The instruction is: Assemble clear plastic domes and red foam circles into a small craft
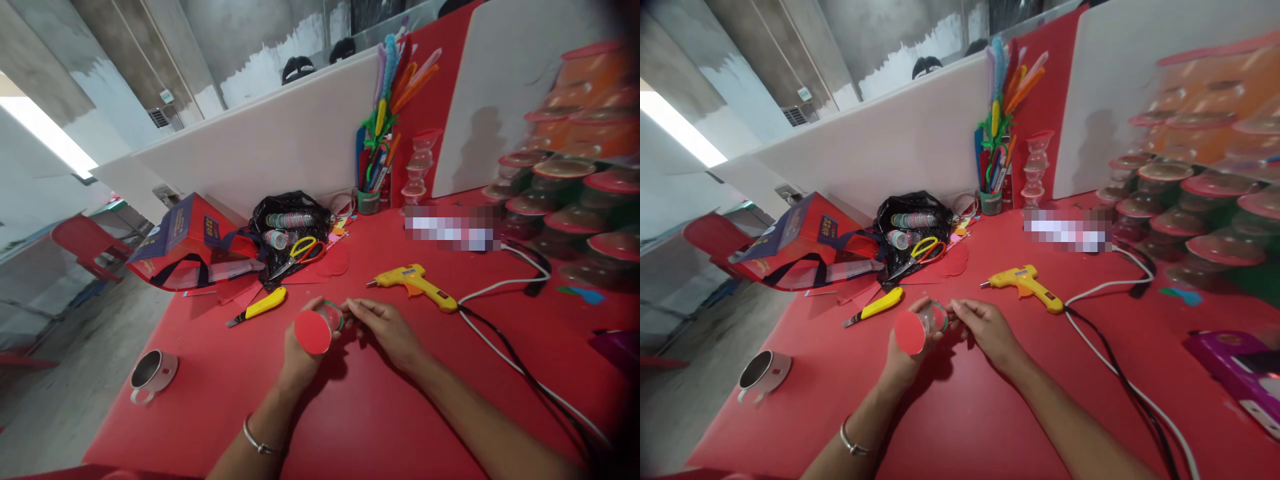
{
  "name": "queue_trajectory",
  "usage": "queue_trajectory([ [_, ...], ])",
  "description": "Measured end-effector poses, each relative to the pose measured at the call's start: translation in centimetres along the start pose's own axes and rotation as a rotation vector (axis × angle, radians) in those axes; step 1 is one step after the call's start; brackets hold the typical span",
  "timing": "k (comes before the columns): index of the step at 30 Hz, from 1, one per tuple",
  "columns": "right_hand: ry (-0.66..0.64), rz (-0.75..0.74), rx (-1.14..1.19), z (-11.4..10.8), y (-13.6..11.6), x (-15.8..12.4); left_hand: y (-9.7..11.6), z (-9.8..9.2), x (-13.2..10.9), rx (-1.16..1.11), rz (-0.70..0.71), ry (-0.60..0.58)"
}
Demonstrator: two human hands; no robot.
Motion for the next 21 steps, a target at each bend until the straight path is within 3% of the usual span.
queue_trajectory([
  [5,0.017,0.01,-0.003,-0.2,0.2,0.1,0.8,0.2,-0.1,-0.01,0.035,0.071],
  [11,-0.046,-0.234,-0.227,1.2,-1.4,-0.9,0.7,0.2,0.3,0.028,-0.006,0.176],
  [16,-0.079,-0.351,-0.337,2.0,-1.6,-1.2,-0.5,0.7,0.7,-0.081,-0.027,0.098],
  [21,-0.07,-0.317,-0.31,1.5,-1.1,-0.7,0.2,0.0,0.8,0.085,0.184,0.093],
])
Point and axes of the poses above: each hand's wrist, its own x-axis towards the middle knuckle, its own z-axis out of the palm, y = z × x, the point moved 4 cm from there along x, towards the middle knuckle, and after that the axes turned 3 degrees about -y, right-handed, at the moved point
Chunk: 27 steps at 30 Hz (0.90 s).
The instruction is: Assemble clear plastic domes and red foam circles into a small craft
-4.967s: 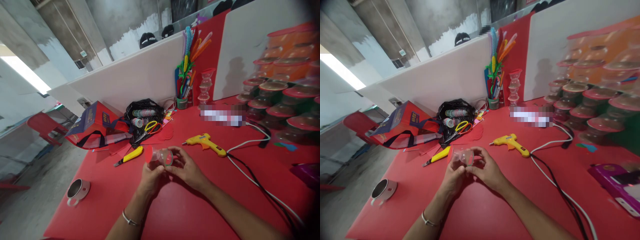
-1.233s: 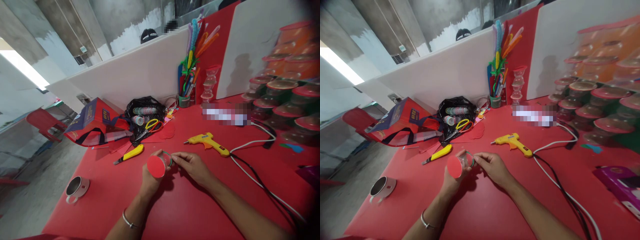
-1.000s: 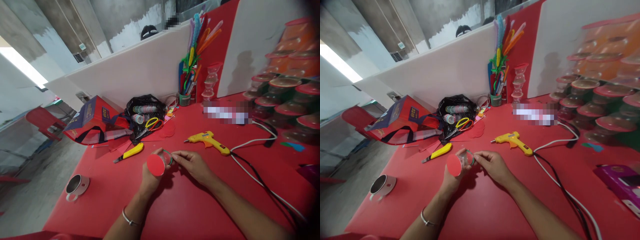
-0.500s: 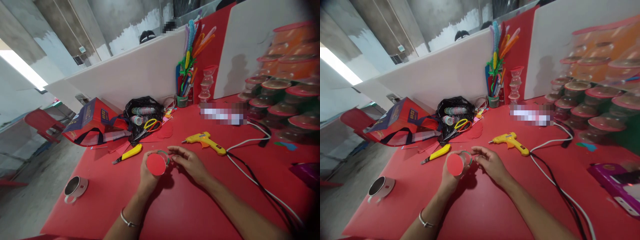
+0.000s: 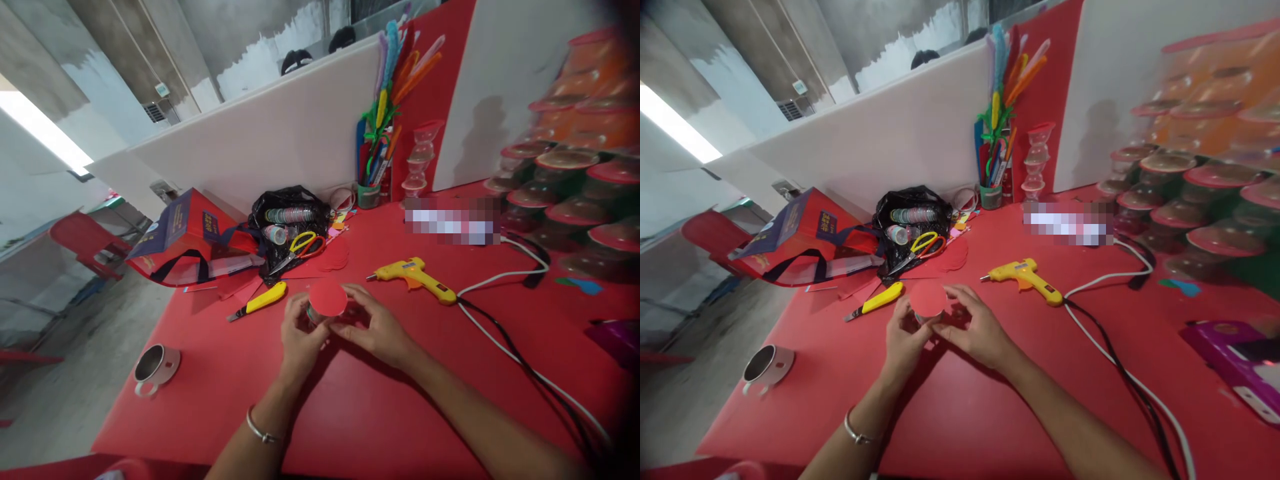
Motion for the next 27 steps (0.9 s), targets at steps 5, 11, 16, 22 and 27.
queue_trajectory([
  [5,0.008,0.011,-0.007,-0.2,0.1,0.0,0.2,-0.8,0.0,-0.126,-0.063,-0.088],
  [11,-0.004,-0.005,0.034,-0.3,0.2,-0.3,-0.6,-1.7,0.5,-0.182,-0.064,-0.068],
  [16,0.055,0.053,0.058,-0.6,0.6,0.0,-1.2,-1.6,0.8,-0.243,-0.091,-0.108],
  [22,0.051,0.293,0.226,-0.6,0.6,0.0,-1.2,-1.5,0.6,-0.292,-0.108,-0.149],
  [27,-0.098,0.444,0.311,0.2,0.8,-0.3,-1.1,-1.4,0.5,-0.299,-0.101,-0.193],
])
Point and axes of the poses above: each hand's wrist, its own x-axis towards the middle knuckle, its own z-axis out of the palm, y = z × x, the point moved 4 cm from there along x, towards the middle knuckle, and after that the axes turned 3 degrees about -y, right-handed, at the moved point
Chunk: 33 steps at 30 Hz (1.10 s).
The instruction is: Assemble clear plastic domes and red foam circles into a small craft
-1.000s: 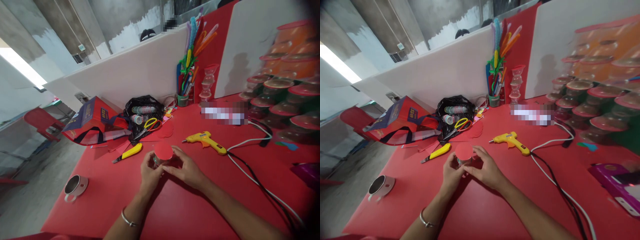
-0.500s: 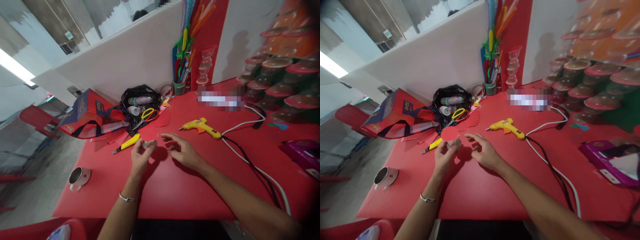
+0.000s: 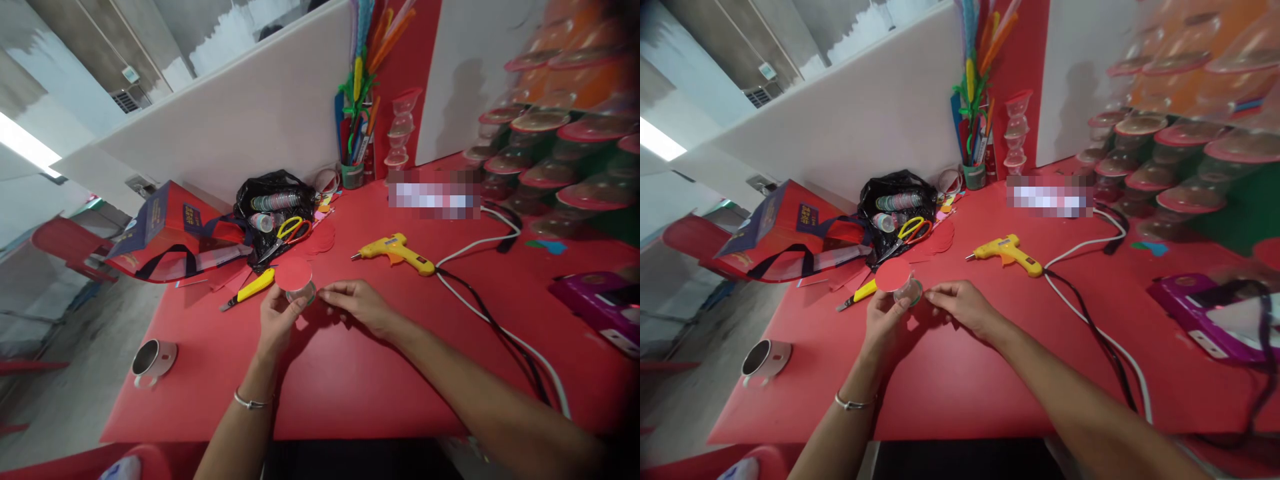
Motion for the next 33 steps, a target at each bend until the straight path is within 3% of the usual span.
queue_trajectory([
  [4,-0.02,0.025,0.016,0.2,0.2,0.1,0.1,0.1,0.0,0.025,0.002,-0.006],
  [10,0.1,0.01,0.081,-0.3,0.6,0.3,0.3,0.2,0.0,0.14,0.031,0.049],
  [18,-0.028,-0.134,0.059,0.2,0.4,0.0,1.9,1.0,-0.2,0.434,0.203,0.13],
  [33,-0.01,-0.218,-0.028,0.8,0.4,0.0,0.6,2.0,-1.2,0.584,0.36,0.09],
])
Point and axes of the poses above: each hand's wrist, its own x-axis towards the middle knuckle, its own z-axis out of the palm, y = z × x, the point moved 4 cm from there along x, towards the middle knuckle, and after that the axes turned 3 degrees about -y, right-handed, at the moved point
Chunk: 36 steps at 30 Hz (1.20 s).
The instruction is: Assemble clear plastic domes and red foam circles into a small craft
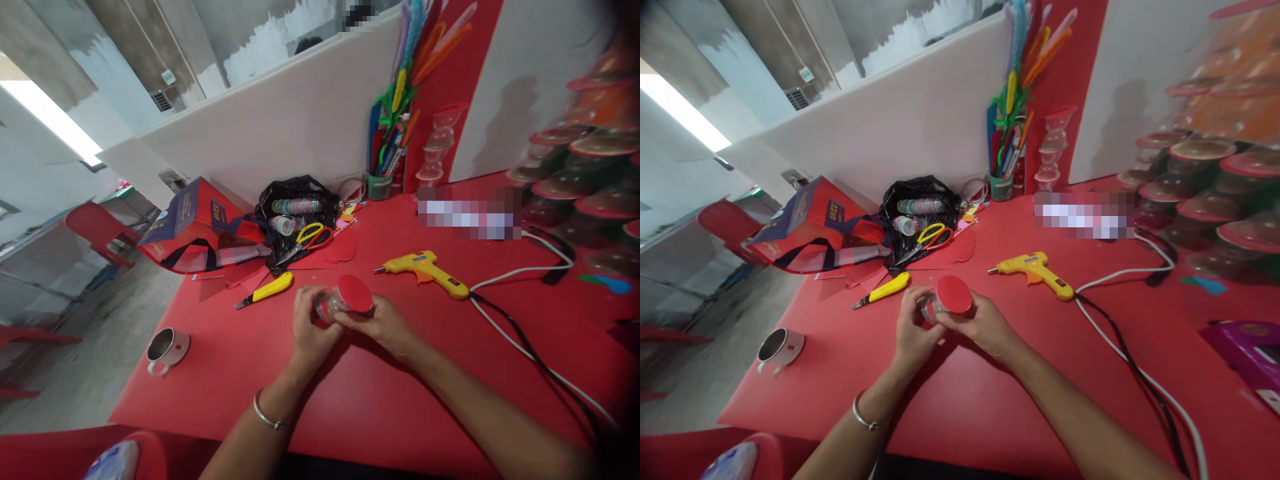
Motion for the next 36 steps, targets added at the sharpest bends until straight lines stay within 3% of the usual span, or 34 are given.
queue_trajectory([
  [5,0.014,-0.064,-0.129,0.1,-0.4,-0.1,-0.5,0.2,-0.1,-0.026,-0.006,-0.024],
  [10,0.013,0.001,0.027,0.1,0.2,0.0,0.0,0.2,-0.1,-0.022,-0.054,-0.081],
  [15,0.184,0.029,0.17,-1.4,0.1,0.4,-0.2,0.6,-0.2,-0.192,-0.21,-0.136],
  [19,0.291,0.08,0.239,-2.3,0.1,0.7,-0.8,0.1,-0.1,-0.209,-0.305,-0.034],
  [22,0.295,0.104,0.233,-2.4,0.2,0.6,-1.1,-0.5,-0.1,-0.186,-0.386,-0.006],
  [25,0.26,0.119,0.179,-2.2,0.1,0.5,-0.7,-1.0,0.0,-0.107,-0.322,0.0],
  [29,0.226,-0.003,-0.035,-2.0,-0.5,0.3,0.0,-1.4,0.4,-0.085,-0.2,0.001],
  [36,0.211,-0.071,-0.367,-1.7,-0.5,0.2,-0.8,-0.1,0.2,-0.457,-0.309,-0.163],
])
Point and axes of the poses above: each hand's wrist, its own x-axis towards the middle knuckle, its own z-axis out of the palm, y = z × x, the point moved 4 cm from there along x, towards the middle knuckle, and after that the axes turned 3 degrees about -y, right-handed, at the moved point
